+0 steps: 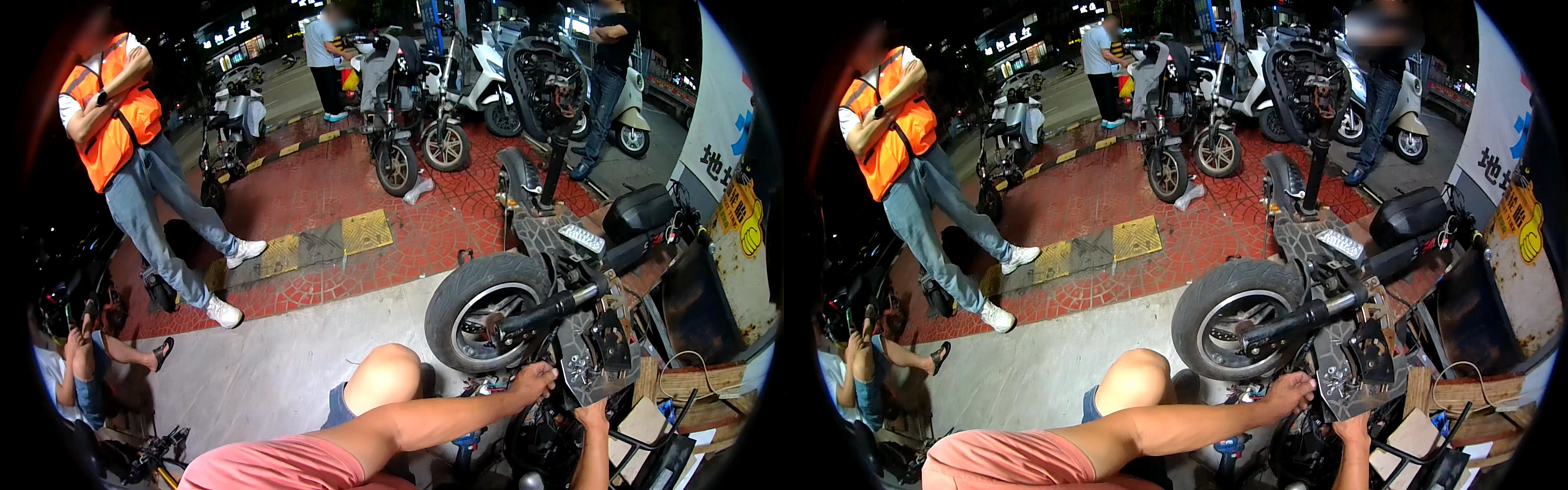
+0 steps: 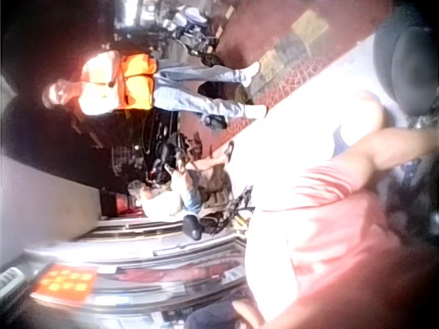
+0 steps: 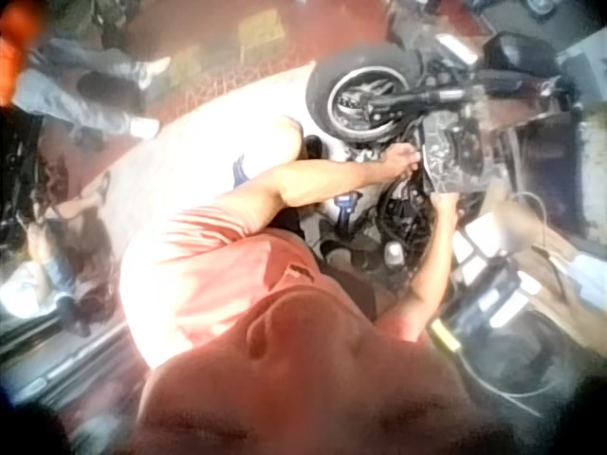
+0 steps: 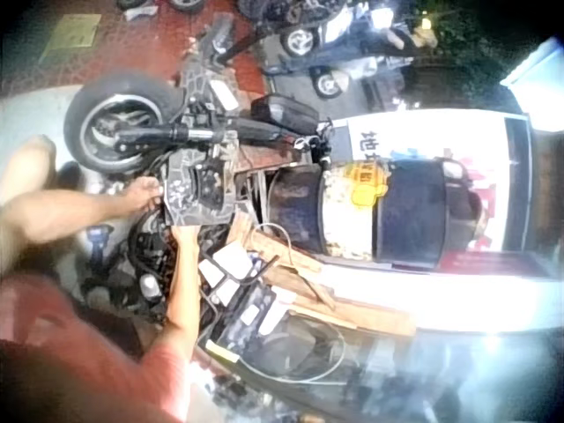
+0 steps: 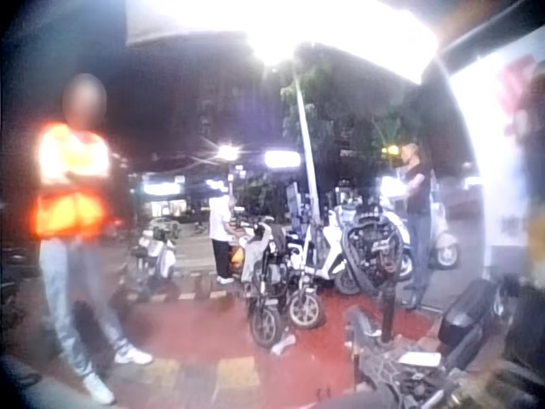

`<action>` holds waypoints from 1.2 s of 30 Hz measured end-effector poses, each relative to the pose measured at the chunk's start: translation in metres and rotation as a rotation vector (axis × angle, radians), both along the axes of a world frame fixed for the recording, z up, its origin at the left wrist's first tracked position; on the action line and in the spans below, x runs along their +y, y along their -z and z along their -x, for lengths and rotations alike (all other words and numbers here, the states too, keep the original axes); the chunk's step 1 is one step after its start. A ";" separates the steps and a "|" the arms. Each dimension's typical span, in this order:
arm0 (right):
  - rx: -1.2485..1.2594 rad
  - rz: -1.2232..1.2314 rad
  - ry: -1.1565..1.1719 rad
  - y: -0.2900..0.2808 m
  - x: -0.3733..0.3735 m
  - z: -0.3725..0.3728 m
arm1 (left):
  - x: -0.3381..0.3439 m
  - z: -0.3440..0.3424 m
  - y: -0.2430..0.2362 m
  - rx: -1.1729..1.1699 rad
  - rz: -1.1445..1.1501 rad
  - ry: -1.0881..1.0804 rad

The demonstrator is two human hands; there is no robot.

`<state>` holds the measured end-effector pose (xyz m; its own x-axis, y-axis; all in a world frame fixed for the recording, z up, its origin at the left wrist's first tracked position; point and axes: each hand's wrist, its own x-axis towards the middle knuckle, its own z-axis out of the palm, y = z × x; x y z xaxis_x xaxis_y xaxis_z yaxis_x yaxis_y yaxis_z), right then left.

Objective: The person removes bubble wrap from a scooter part and installs it onto the front wheel assembly. They then use a power drill to secure the part with screws while squatting on the floor in a workshop.

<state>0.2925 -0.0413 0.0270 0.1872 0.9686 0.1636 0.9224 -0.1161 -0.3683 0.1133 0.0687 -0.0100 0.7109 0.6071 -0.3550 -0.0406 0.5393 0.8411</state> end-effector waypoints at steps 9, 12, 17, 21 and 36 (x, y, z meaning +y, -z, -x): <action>0.506 0.003 0.221 -0.021 0.015 0.024 | -0.003 -0.004 0.008 -0.095 -0.019 -0.037; 0.633 0.014 0.243 -0.028 0.014 0.027 | -0.004 -0.007 0.012 -0.110 -0.004 -0.049; 0.561 0.003 0.172 -0.026 0.013 0.023 | -0.002 -0.005 0.012 -0.078 0.023 -0.022; 0.632 -0.174 0.153 -0.018 0.018 0.025 | -0.002 -0.002 0.006 -0.092 0.000 -0.034; 0.484 0.228 0.243 -0.021 0.009 0.011 | -0.008 -0.013 0.000 -0.046 0.095 -0.124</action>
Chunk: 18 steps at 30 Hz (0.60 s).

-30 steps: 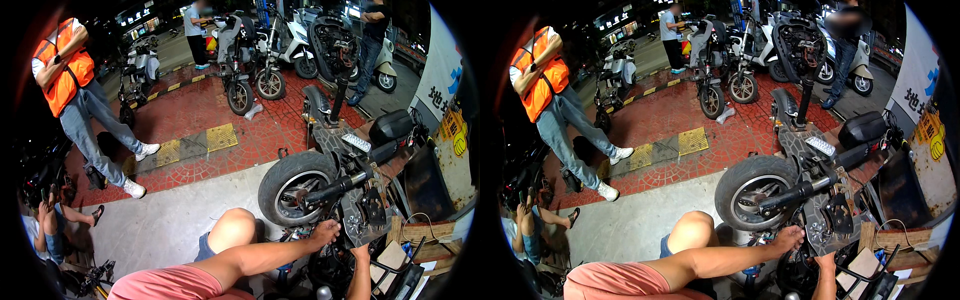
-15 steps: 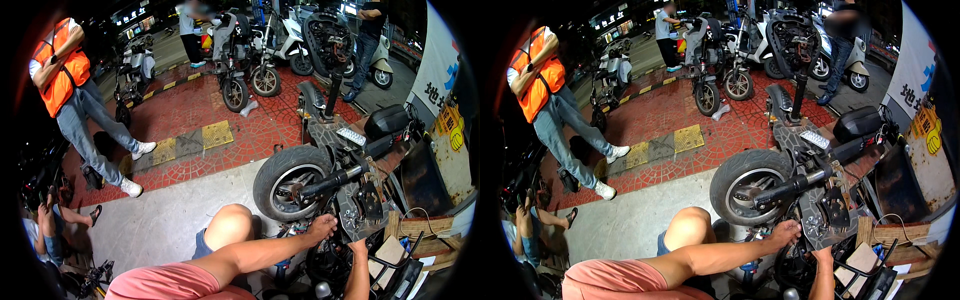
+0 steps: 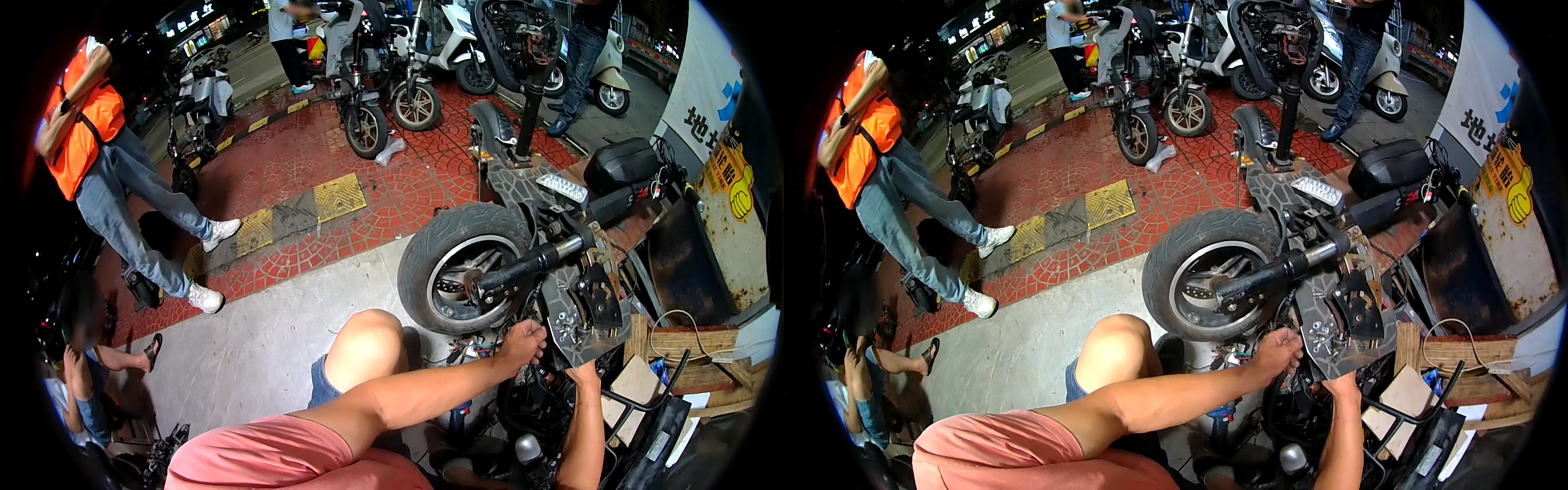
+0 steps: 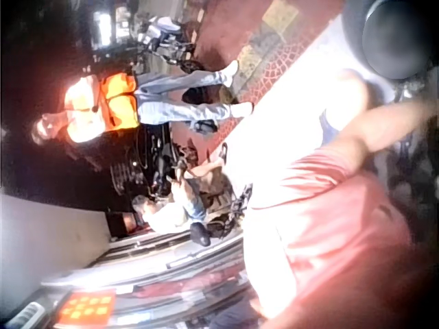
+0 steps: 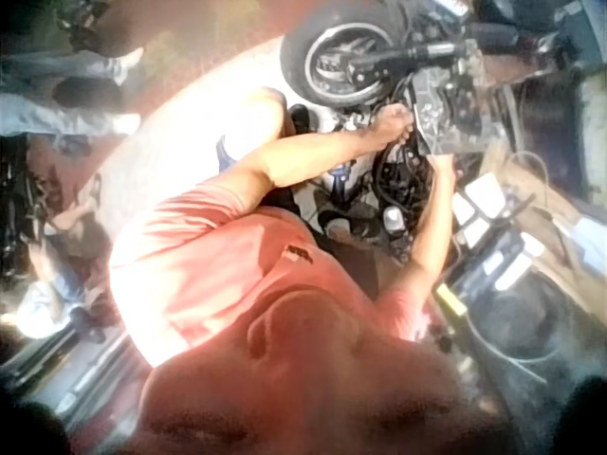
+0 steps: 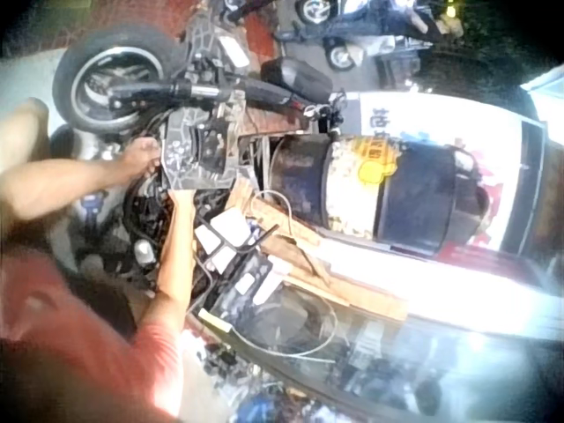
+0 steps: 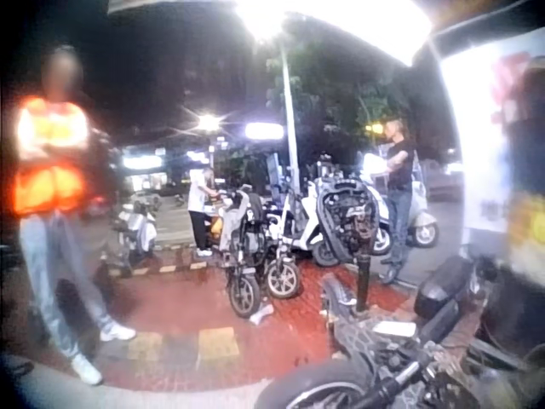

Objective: The person removes bubble wrap from a scooter part and installs it onto the front wheel assembly. They then use a power drill to secure the part with screws while squatting on the floor in a workshop.

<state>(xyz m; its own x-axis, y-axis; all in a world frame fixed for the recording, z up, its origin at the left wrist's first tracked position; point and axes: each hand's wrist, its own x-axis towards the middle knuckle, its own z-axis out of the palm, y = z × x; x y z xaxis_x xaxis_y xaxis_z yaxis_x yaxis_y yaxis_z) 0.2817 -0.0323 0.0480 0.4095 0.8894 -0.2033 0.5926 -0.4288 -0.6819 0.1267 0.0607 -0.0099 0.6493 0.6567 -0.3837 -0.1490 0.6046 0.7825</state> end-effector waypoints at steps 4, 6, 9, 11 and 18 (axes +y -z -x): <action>-0.108 -0.186 -0.027 0.011 -0.002 -0.003 | -0.001 -0.001 -0.001 -0.022 0.003 -0.005; -0.060 -0.172 -0.050 0.019 -0.004 -0.011 | 0.000 0.000 -0.003 -0.047 0.012 -0.010; -0.355 -0.149 -0.239 0.033 -0.002 -0.025 | 0.002 0.003 -0.004 -0.062 0.022 -0.001; -0.501 -0.072 -0.296 0.041 -0.006 -0.032 | 0.003 0.004 -0.001 -0.078 0.050 -0.005; -0.331 -0.155 -0.185 0.043 -0.008 -0.026 | 0.010 0.008 0.005 -0.187 0.180 0.071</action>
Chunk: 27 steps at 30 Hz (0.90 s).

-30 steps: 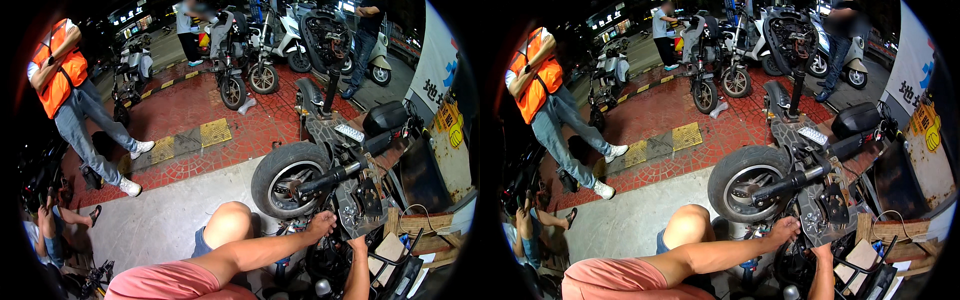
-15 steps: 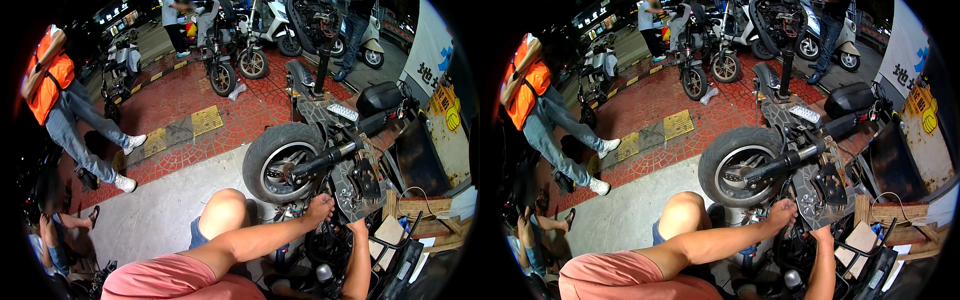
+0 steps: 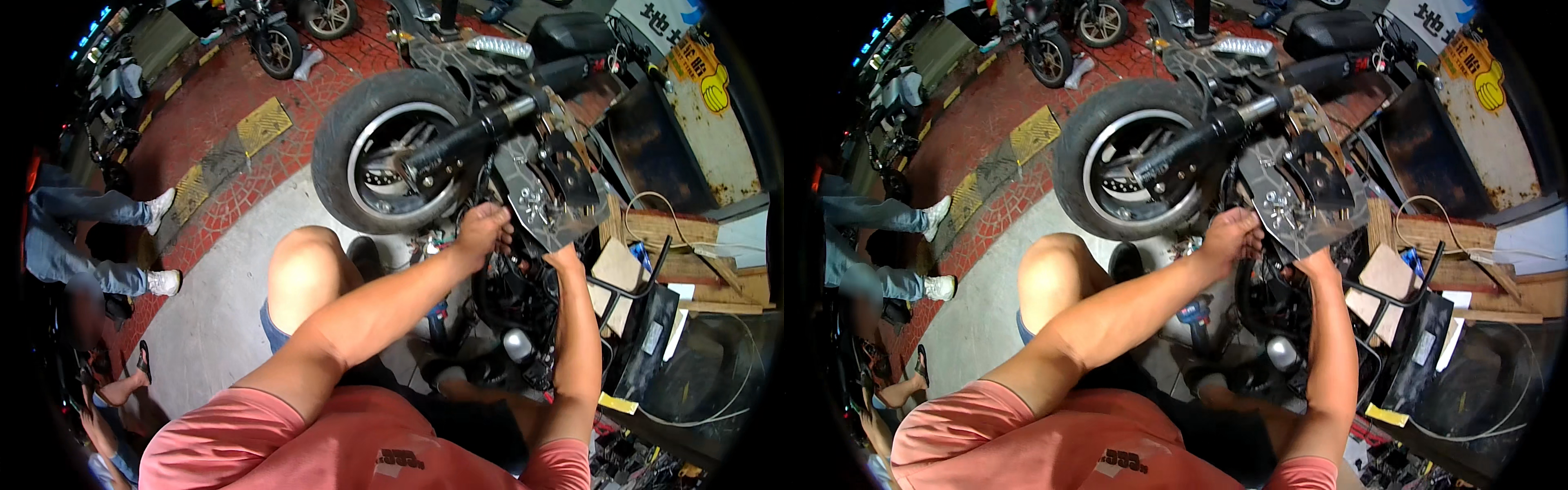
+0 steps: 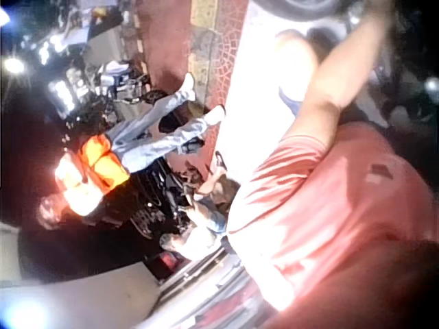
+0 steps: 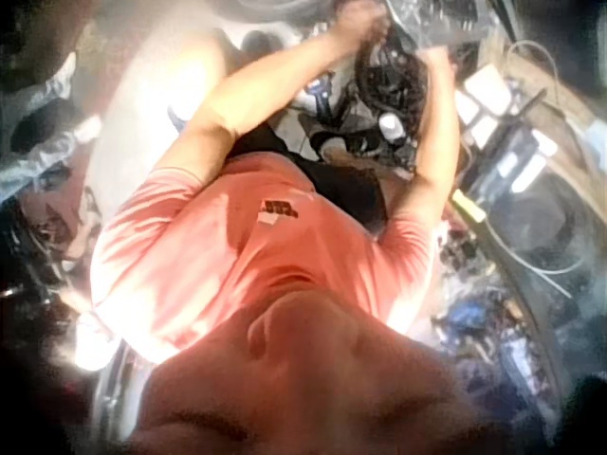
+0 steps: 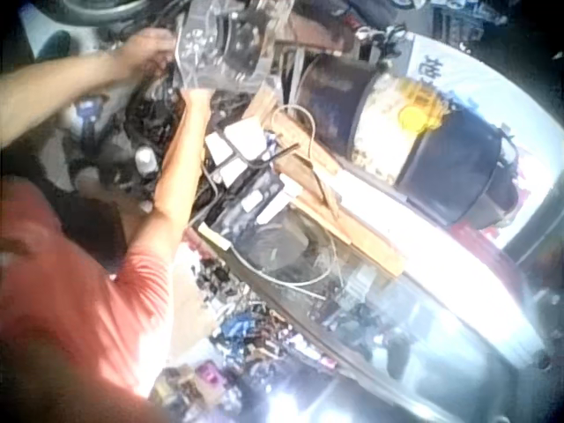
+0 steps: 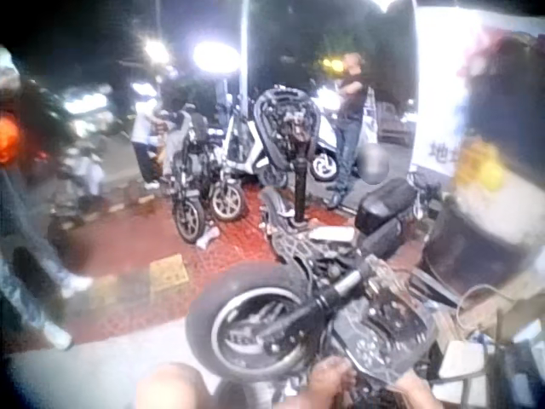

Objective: The person removes bubble wrap from a scooter part and installs it onto the front wheel assembly. They then use a power drill to secure the part with screws while squatting on the floor in a workshop.

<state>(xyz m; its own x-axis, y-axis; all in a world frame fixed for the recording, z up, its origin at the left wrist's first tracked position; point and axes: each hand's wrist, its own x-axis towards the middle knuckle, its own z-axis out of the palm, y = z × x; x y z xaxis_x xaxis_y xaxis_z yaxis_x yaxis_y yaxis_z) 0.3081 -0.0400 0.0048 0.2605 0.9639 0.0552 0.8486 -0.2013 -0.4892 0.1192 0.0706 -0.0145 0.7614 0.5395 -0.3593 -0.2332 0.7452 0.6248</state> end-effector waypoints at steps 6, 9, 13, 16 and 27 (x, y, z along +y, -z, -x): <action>0.226 -0.008 0.073 -0.021 0.003 0.007 | 0.008 0.008 -0.015 0.055 0.023 0.065; 0.062 -0.024 -0.014 -0.016 0.003 0.004 | 0.010 0.010 -0.016 0.040 0.006 0.085; 0.037 -0.035 -0.060 -0.006 0.001 -0.003 | 0.011 0.011 -0.015 0.017 0.011 0.086; 0.168 -0.048 -0.017 -0.003 -0.003 -0.005 | 0.010 0.012 -0.014 0.023 0.011 0.072; 0.277 -0.155 -0.001 0.003 -0.001 -0.008 | 0.012 0.009 -0.012 -0.005 0.075 0.054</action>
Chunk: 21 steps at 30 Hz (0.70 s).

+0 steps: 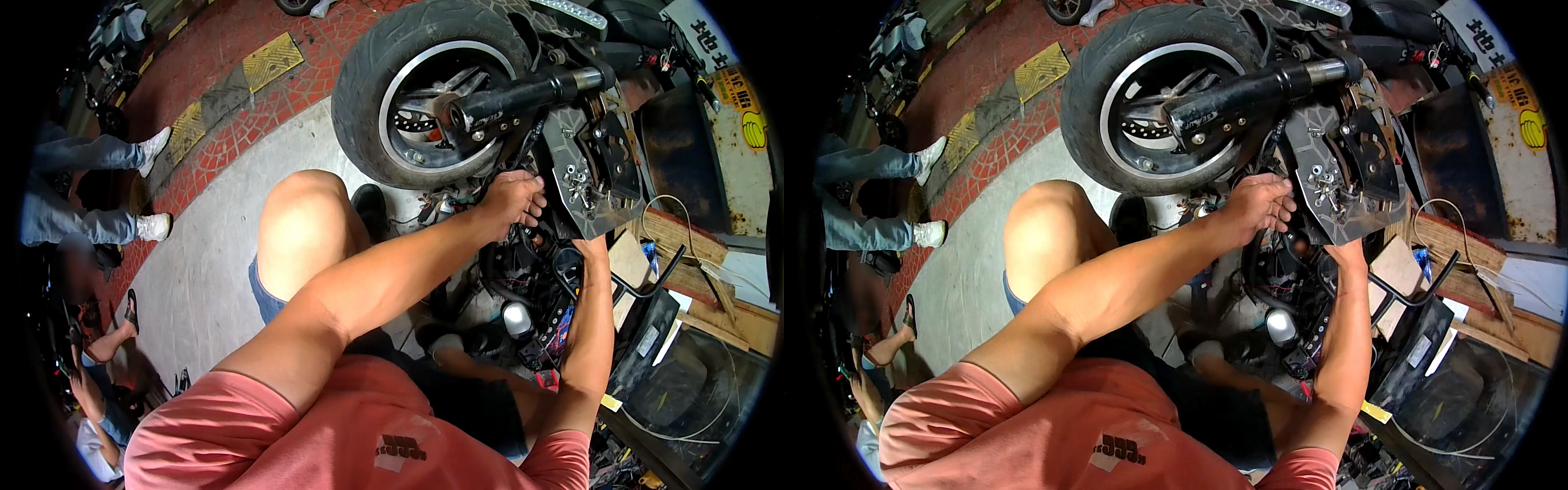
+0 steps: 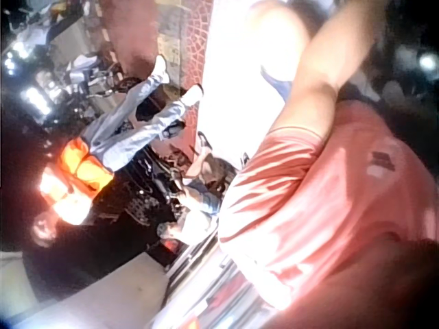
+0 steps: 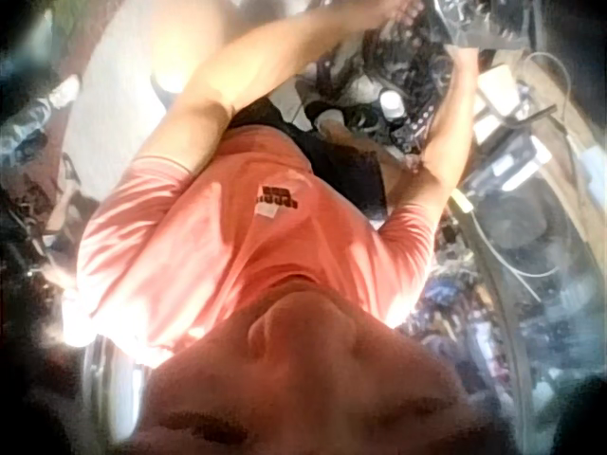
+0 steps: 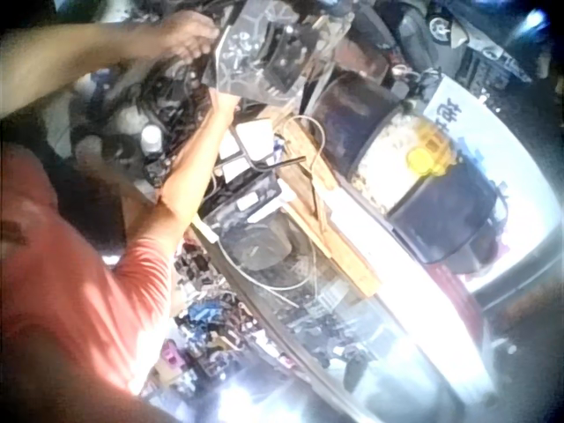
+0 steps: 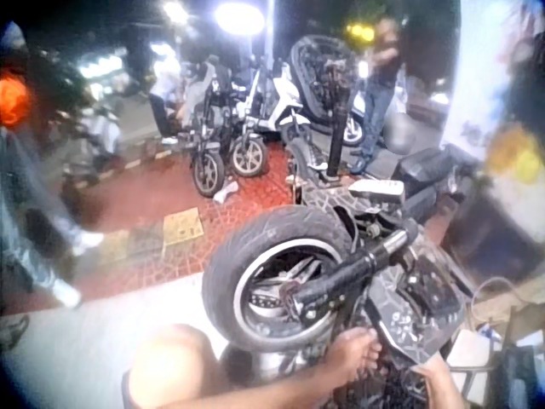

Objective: The person removes bubble wrap from a scooter part and installs it onto the front wheel assembly. They then use a power drill to secure the part with screws while squatting on the floor in a workshop.

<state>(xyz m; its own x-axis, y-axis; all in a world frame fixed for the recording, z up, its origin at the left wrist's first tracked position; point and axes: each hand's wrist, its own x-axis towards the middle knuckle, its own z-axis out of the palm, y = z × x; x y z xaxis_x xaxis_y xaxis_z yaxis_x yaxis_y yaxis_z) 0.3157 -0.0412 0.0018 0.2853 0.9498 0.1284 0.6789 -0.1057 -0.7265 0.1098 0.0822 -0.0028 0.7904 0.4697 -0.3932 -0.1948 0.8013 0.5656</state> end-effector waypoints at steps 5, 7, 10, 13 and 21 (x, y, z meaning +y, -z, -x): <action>0.251 -0.014 0.072 -0.012 0.010 0.018 | -0.004 -0.003 0.000 0.014 -0.036 -0.044; 0.352 -0.015 0.103 -0.018 0.012 0.024 | -0.008 -0.005 -0.001 0.028 -0.075 -0.078; 0.140 0.025 0.104 -0.020 0.009 0.028 | -0.013 -0.010 -0.002 0.080 -0.183 -0.135; -0.027 0.025 0.038 -0.007 0.003 0.015 | -0.019 -0.013 0.003 0.123 -0.292 -0.181; -0.491 0.111 -0.161 0.065 -0.039 -0.046 | -0.019 -0.019 0.011 0.136 -0.326 -0.168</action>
